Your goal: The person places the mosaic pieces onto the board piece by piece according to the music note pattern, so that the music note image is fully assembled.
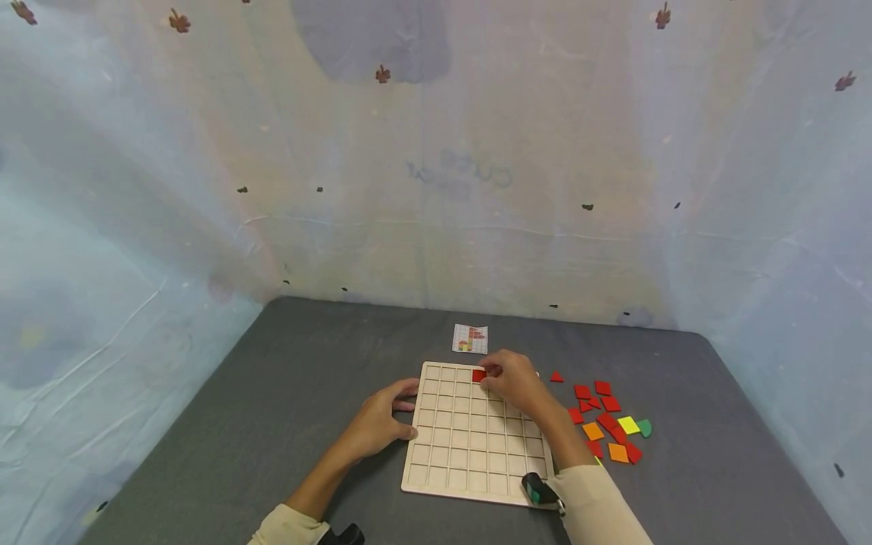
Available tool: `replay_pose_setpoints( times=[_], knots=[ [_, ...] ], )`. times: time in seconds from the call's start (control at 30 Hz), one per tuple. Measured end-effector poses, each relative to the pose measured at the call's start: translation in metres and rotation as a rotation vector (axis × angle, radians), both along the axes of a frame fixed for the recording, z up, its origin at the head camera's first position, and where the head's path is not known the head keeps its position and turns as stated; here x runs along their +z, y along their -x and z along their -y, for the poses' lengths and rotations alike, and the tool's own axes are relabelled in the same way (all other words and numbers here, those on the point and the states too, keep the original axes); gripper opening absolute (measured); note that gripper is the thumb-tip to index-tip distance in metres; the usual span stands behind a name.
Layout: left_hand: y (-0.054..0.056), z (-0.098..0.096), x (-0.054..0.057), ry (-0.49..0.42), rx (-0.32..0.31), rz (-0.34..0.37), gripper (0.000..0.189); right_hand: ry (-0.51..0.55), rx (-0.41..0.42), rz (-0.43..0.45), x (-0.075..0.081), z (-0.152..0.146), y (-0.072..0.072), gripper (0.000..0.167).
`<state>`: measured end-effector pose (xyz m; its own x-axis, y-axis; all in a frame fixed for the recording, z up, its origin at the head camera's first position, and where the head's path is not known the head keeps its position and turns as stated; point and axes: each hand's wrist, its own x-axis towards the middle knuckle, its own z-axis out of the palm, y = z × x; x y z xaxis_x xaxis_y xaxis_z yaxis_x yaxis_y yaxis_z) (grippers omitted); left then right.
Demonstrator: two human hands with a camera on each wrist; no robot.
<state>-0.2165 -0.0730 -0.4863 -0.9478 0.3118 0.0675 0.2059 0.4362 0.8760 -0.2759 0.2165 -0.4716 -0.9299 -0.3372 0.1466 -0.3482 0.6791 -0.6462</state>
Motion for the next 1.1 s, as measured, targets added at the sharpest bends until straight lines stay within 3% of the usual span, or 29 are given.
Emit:
replay_pose_setpoints(
  times=[0.37,1.1],
  knots=[
    [0.001,0.000,-0.001,0.000,0.000,0.006,0.084,0.109,-0.057,-0.038,0.001,-0.013,-0.015,0.032],
    [0.001,0.000,-0.001,0.001,0.013,0.020,0.084,0.096,-0.218,-0.114,0.005,-0.052,-0.027,0.043]
  ],
)
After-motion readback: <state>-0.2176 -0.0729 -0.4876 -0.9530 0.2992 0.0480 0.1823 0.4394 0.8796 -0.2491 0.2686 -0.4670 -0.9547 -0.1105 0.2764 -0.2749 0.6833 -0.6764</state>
